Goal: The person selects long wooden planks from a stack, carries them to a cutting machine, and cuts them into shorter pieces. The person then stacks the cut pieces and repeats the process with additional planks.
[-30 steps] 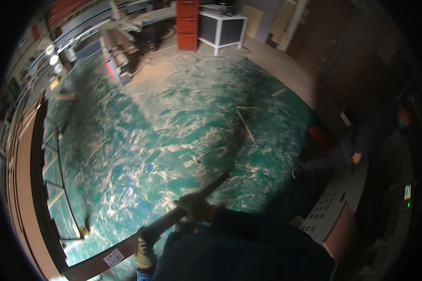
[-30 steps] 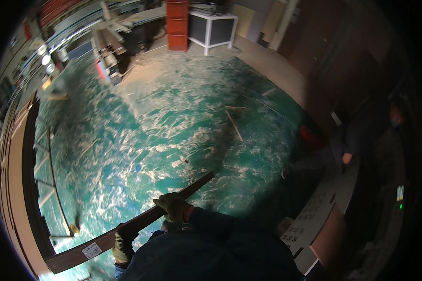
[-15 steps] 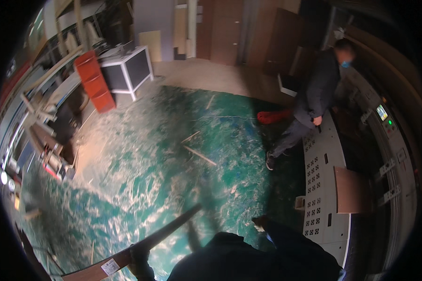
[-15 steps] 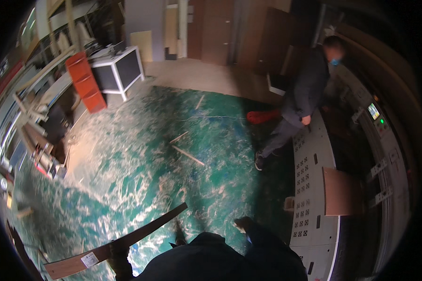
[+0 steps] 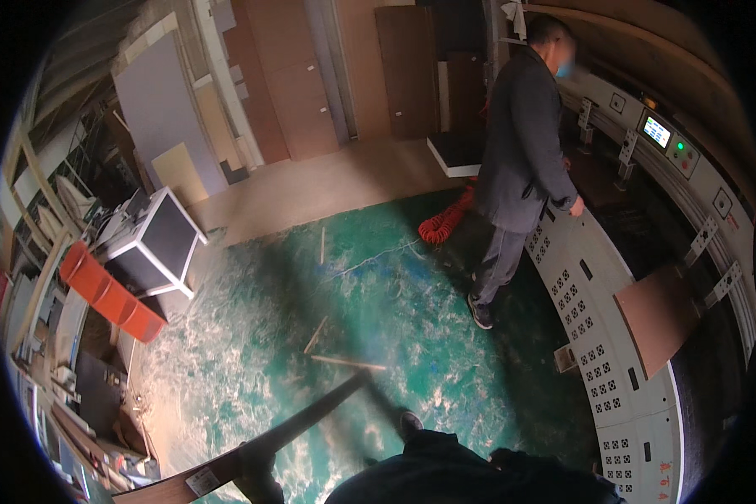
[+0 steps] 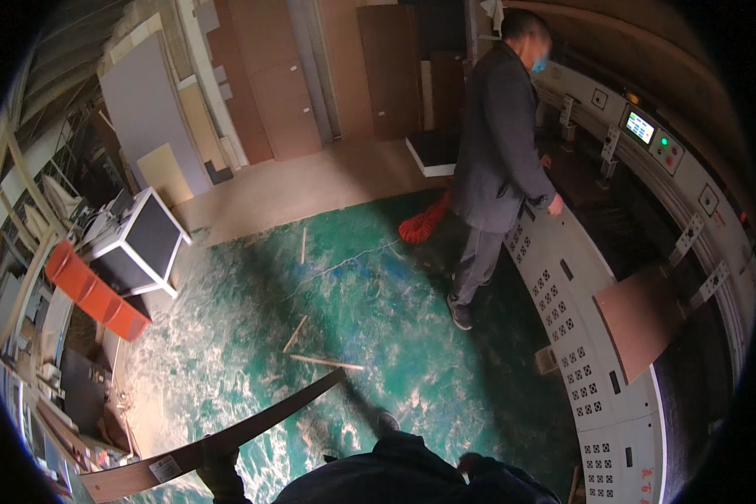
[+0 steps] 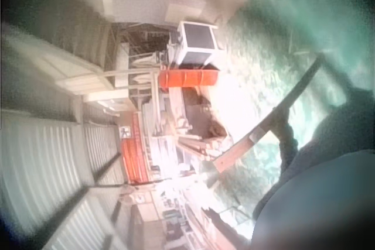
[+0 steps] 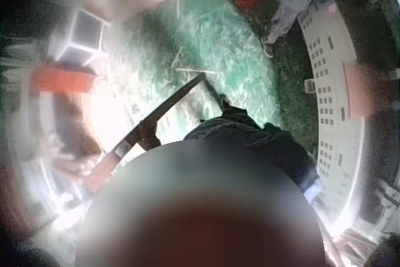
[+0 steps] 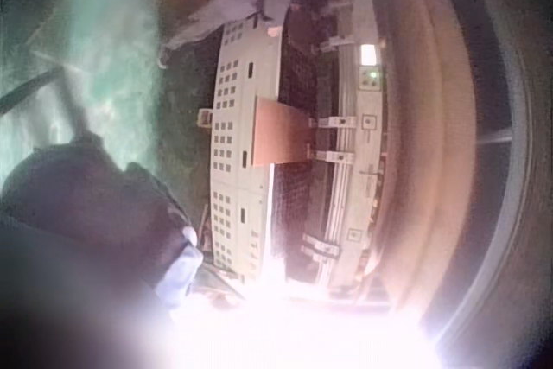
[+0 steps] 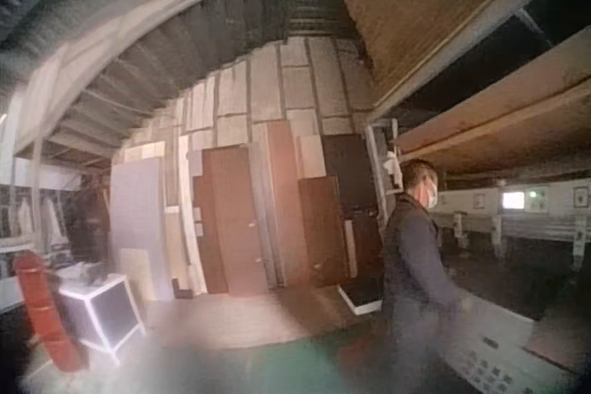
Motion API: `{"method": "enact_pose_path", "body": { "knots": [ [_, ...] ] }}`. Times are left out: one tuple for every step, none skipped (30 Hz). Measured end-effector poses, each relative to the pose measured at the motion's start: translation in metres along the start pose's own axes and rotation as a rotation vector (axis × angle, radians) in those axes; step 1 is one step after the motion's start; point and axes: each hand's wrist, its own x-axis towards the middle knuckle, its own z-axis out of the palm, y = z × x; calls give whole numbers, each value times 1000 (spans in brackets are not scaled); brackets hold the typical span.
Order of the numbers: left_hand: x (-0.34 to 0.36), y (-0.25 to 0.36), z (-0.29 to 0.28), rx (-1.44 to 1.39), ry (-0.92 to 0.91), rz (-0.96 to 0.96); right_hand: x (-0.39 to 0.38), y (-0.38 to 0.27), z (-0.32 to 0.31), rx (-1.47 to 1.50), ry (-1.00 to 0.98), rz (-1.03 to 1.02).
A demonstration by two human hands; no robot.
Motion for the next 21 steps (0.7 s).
{"method": "enact_pose_path", "body": {
  "knots": [
    [18, 1, 20, -116, 31, -42, 21, -10, -44, -98, 17, -57],
    [37, 5, 39, -92, 35, -32, 45, -23, -100, -54, 9, -75],
    [54, 9, 55, -69, 43, -24, 50, -38, -136, -175, 514, -70],
    [67, 8, 72, -55, 57, -21, 64, -57, -193, -254, 664, -131],
    [87, 7, 89, 165, -17, 190, 74, -75, -254, -125, 687, -170],
    [103, 8, 100, 39, -12, 63, 74, -92, -305, 8, 725, -201],
    [123, 11, 111, -81, -14, -63, 75, -109, -359, 104, 762, -226],
    [146, 7, 127, -99, 70, -87, 75, -128, -397, 218, 725, -160],
    [171, 2, 143, -86, 97, -95, 79, -145, -433, 281, 782, -185],
    [194, -4, 157, -71, 98, -95, 88, -158, -467, 429, 729, -136],
    [219, -12, 171, -55, 94, -98, 98, -168, -488, 310, 717, -99],
    [246, -20, 185, -49, 88, -99, 117, -178, -506, 198, 721, -110],
    [274, -27, 197, -36, 82, -97, 140, -187, -518, 89, 680, -59],
    [301, -34, 208, -27, 78, -97, 157, -183, -522, 343, 588, 18],
    [329, -42, 220, -11, 66, -99, 174, -179, -514, 177, 607, -68],
    [360, -48, 233, 2, 54, -95, 191, -174, -507, 157, 588, -80],
    [392, -51, 249, 16, 33, -93, 207, -168, -500, 18, 619, -83],
    [424, -52, 267, 30, 8, -88, 226, -172, -490, -123, 516, 8],
    [454, -52, 285, 53, -17, -88, 239, -170, -486, 157, 293, 13],
    [480, -55, 305, 78, -36, -86, 241, -165, -474, 76, 277, 35],
    [504, -57, 328, 87, -66, -84, 248, -168, -473, -2, 185, 85]
  ]
}}
